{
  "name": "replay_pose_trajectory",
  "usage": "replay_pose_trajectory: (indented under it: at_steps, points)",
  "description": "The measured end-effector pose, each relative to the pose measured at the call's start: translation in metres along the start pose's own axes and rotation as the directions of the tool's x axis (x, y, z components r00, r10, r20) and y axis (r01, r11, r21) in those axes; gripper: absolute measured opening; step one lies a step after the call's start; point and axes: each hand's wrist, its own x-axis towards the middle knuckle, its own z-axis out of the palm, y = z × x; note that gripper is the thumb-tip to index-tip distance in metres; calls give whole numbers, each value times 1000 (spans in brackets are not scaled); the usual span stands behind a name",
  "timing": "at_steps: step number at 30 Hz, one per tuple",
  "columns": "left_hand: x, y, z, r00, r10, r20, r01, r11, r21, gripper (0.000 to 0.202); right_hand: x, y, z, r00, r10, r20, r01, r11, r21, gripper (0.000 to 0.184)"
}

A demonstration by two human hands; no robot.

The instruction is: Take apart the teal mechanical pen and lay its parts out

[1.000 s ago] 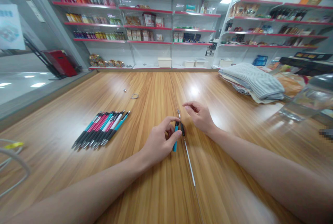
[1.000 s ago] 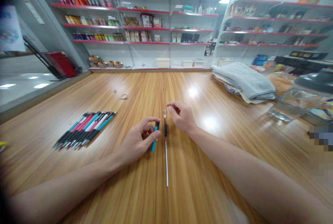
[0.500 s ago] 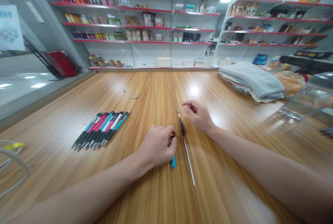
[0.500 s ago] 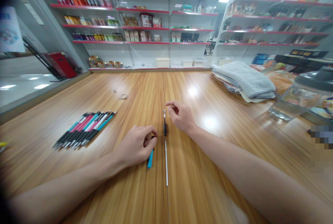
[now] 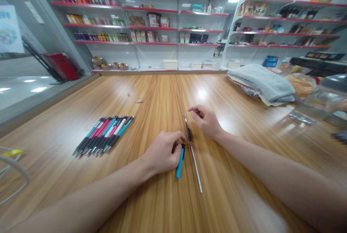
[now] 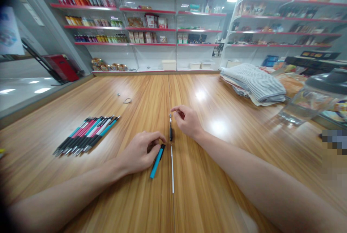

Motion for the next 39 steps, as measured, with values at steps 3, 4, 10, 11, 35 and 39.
replay_pose_trajectory:
  at_steps: [3,4,10,11,35,39]
  points:
    - [3,-2,-10,995,82,62,-75,990,-117,25,0,0,0,1000,-2,-4,2,1000,1,22]
    - [4,-3,-14,985,135,104,-117,980,-163,26,0,-1,0,1000,-2,-3,2,1000,2,22]
    - [8,-13,-27,910,332,247,-253,919,-301,27,-1,-1,0,1000,-7,-1,7,1000,-11,21]
    - [9,-14,-27,907,337,253,-257,918,-302,27,-1,-1,0,1000,-8,-1,8,1000,-13,21]
    - [5,-11,-12,871,430,238,-371,893,-256,27,0,-1,1,999,-25,36,26,999,-33,21]
    - [5,-12,-9,870,431,239,-372,892,-255,26,0,-2,1,999,-23,31,23,999,-29,21]
